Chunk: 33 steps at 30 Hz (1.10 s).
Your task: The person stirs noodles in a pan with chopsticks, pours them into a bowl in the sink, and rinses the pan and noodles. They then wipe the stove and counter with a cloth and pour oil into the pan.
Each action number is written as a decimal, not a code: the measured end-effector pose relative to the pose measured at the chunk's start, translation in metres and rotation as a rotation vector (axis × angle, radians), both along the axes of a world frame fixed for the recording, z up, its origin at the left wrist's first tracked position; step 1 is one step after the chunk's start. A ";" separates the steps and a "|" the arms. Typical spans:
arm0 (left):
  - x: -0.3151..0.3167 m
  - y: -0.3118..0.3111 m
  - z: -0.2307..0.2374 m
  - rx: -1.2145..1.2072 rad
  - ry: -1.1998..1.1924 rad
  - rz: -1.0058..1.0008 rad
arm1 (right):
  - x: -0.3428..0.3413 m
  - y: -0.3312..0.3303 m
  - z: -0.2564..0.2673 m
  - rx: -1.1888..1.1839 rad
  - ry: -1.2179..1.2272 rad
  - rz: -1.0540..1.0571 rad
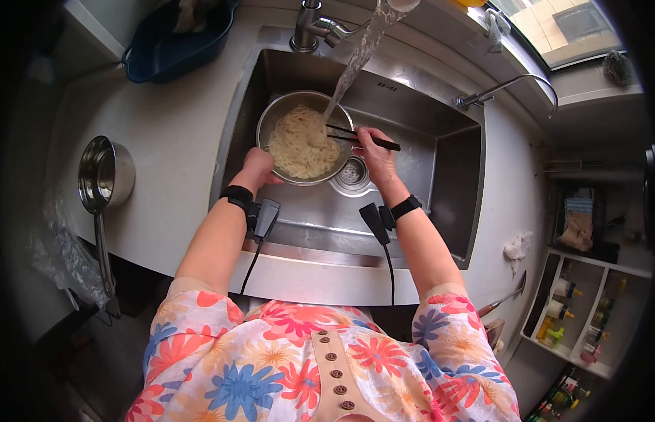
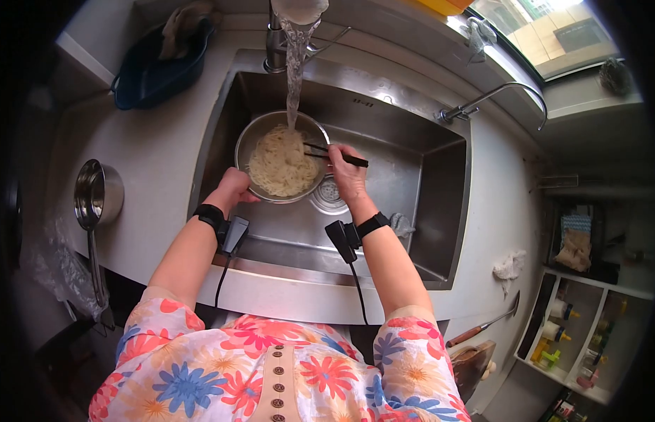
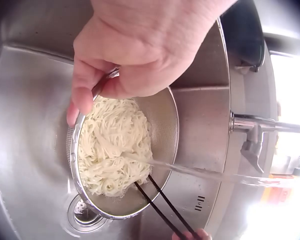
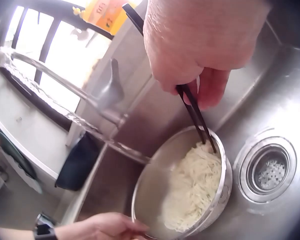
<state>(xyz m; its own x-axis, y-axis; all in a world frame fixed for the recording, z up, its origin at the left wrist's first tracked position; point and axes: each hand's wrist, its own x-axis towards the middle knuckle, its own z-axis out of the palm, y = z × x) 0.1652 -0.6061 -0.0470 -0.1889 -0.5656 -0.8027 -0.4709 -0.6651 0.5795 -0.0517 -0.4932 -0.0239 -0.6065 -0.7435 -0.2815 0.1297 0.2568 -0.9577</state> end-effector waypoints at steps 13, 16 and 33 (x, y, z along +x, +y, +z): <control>0.005 0.000 -0.003 0.005 -0.015 -0.007 | -0.001 0.006 0.029 0.160 -0.080 0.218; 0.004 0.001 0.001 0.019 -0.004 0.025 | 0.013 -0.001 0.030 0.010 -0.258 0.058; -0.011 0.003 0.011 0.073 0.104 -0.013 | -0.030 0.031 0.067 0.071 0.192 0.218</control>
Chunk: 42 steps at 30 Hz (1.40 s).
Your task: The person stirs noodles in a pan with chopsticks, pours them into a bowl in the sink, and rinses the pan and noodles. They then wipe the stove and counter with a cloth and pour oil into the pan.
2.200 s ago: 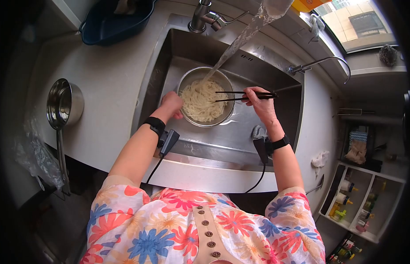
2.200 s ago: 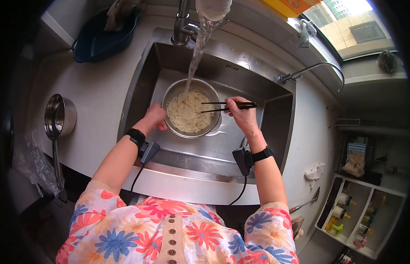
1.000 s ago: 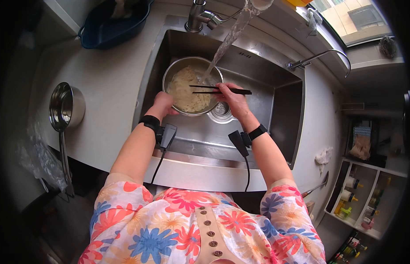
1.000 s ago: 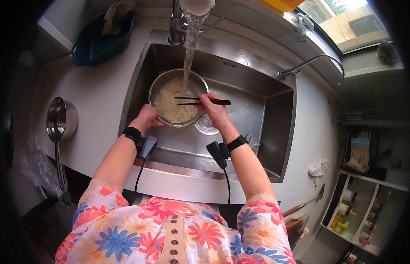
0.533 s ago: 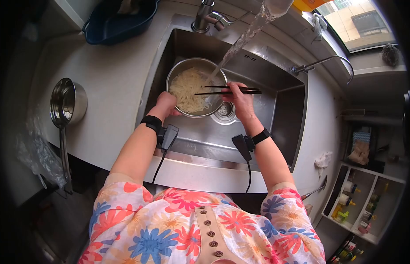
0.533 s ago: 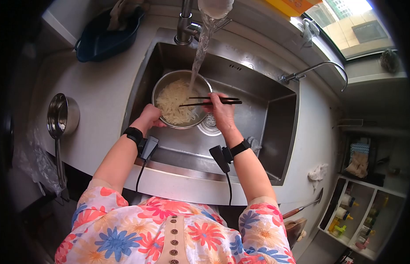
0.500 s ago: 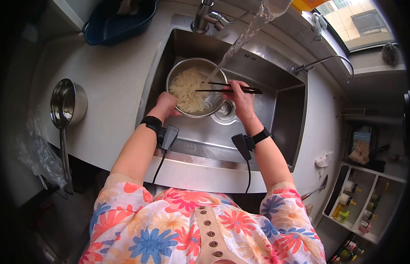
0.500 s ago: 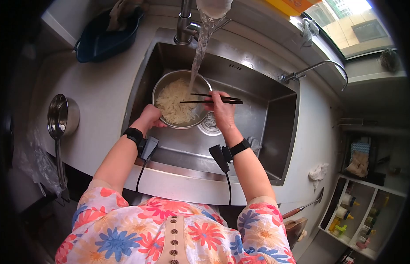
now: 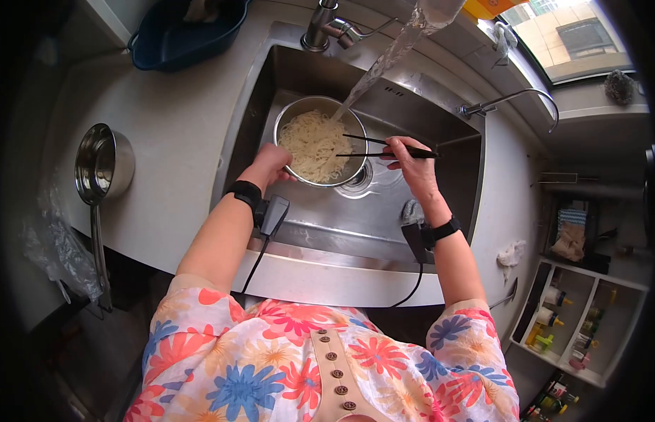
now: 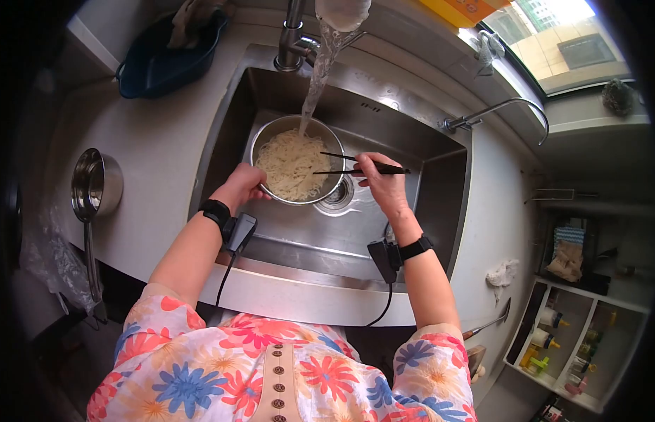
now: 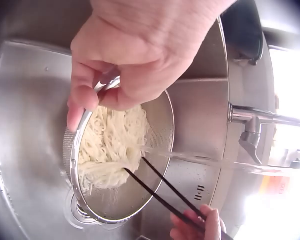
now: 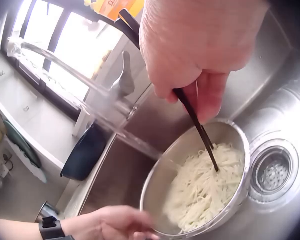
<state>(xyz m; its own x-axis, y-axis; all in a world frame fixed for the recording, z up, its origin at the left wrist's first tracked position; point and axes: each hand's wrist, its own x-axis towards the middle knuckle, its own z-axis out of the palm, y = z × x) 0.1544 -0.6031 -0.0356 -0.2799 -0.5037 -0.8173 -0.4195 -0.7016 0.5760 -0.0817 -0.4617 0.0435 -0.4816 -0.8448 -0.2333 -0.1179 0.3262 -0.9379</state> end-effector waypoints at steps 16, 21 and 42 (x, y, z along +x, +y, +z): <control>0.003 0.011 0.064 -0.269 0.132 -0.035 | -0.017 0.067 0.075 -0.129 -0.137 -0.108; 0.022 0.006 0.090 -0.336 0.187 0.011 | -0.011 0.069 0.069 -0.166 -0.171 -0.085; 0.027 0.013 0.106 -0.211 0.228 0.149 | -0.018 0.029 0.111 -0.162 -0.103 0.027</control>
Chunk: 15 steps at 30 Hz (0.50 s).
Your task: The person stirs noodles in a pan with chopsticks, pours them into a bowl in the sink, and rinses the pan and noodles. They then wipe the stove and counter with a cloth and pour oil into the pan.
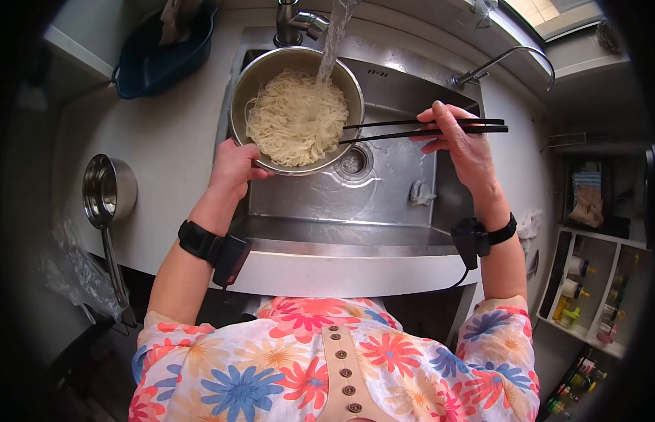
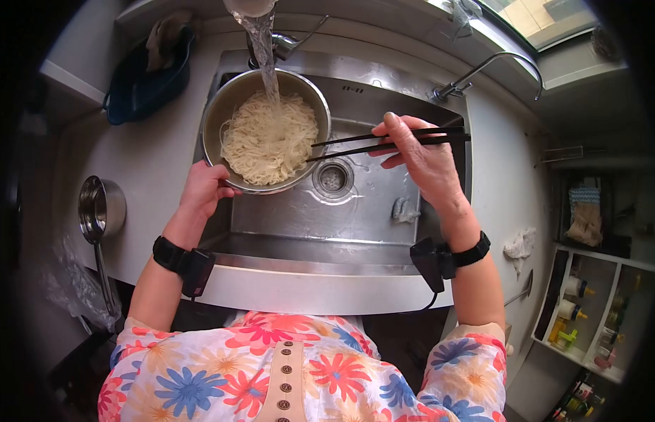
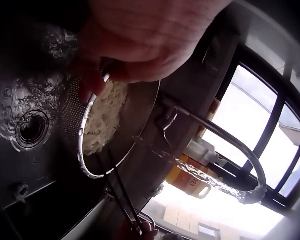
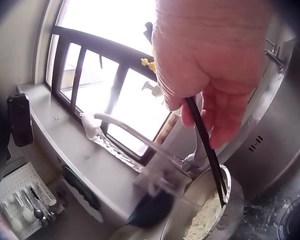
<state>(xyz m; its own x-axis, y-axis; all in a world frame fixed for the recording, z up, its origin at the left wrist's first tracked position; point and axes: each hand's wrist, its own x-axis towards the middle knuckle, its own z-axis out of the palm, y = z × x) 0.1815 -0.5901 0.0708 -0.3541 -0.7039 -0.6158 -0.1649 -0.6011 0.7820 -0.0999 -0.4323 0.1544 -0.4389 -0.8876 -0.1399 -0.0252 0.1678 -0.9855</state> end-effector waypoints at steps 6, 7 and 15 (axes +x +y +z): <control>0.004 0.003 0.004 -0.025 -0.022 0.002 | 0.043 -0.038 -0.037 -0.113 -0.251 -0.046; 0.005 0.004 0.000 -0.014 -0.004 -0.002 | 0.050 -0.043 -0.041 -0.143 -0.283 -0.031; 0.005 0.012 -0.009 0.025 0.008 0.021 | 0.024 -0.039 -0.045 -0.031 0.016 0.031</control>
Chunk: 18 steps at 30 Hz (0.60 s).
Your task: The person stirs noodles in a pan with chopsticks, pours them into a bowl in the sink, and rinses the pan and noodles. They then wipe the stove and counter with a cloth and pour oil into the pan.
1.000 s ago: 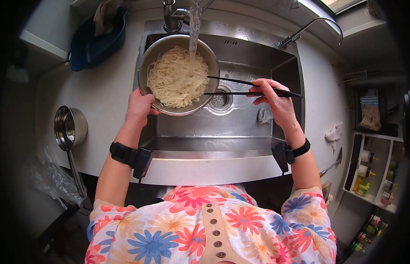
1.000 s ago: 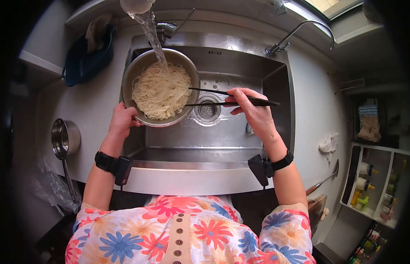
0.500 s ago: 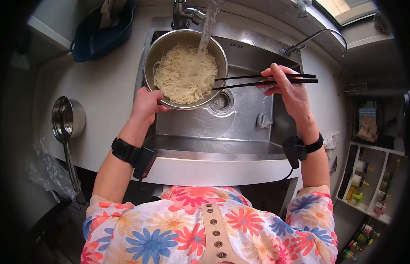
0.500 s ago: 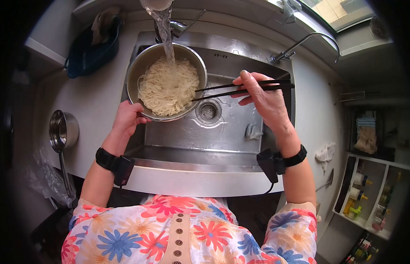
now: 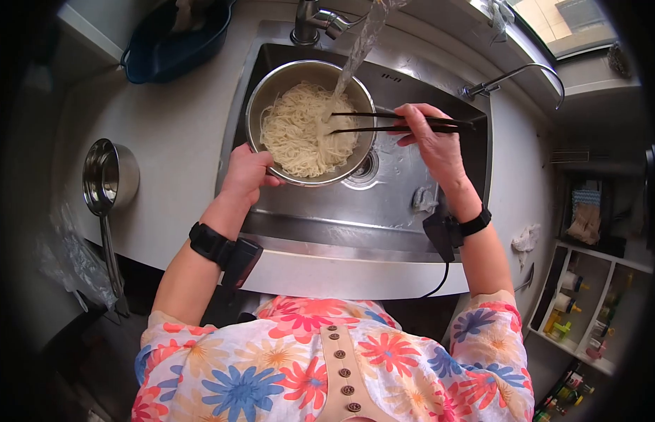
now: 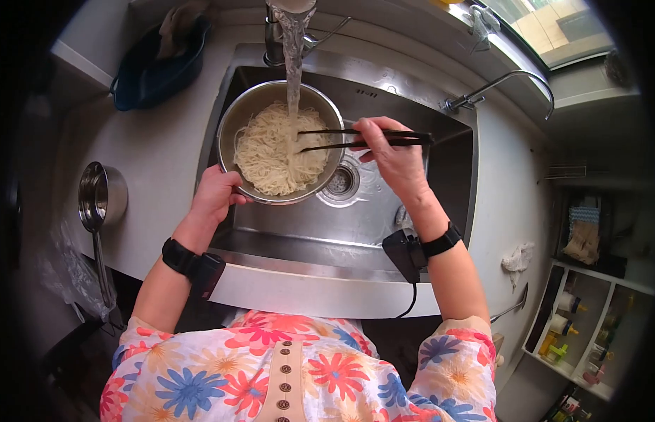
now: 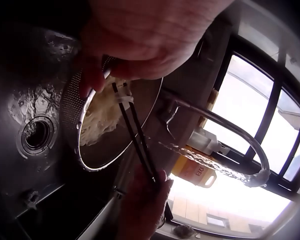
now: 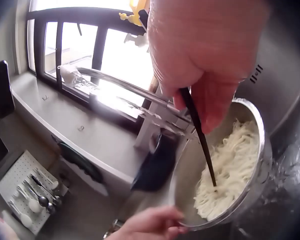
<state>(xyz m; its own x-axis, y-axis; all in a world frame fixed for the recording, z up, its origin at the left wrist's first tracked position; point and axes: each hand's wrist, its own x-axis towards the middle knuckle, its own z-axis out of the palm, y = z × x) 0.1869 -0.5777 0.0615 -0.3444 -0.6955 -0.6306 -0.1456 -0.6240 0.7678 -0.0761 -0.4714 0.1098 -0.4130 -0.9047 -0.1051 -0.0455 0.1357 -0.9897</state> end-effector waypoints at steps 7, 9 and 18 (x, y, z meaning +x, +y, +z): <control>-0.002 0.000 -0.008 0.012 -0.014 -0.023 | 0.003 0.014 0.005 0.065 0.107 0.170; -0.001 -0.001 -0.010 0.034 -0.017 -0.038 | -0.006 0.013 0.009 0.054 0.151 0.094; -0.005 0.001 -0.018 0.107 -0.044 -0.037 | -0.069 -0.002 0.051 0.022 0.053 -0.119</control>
<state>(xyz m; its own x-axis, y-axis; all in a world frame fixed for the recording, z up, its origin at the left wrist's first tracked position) 0.1814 -0.5770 0.0440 -0.3393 -0.6105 -0.7157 -0.2024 -0.6956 0.6893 -0.1452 -0.4733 0.1607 -0.5230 -0.8465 -0.0993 -0.0802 0.1649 -0.9830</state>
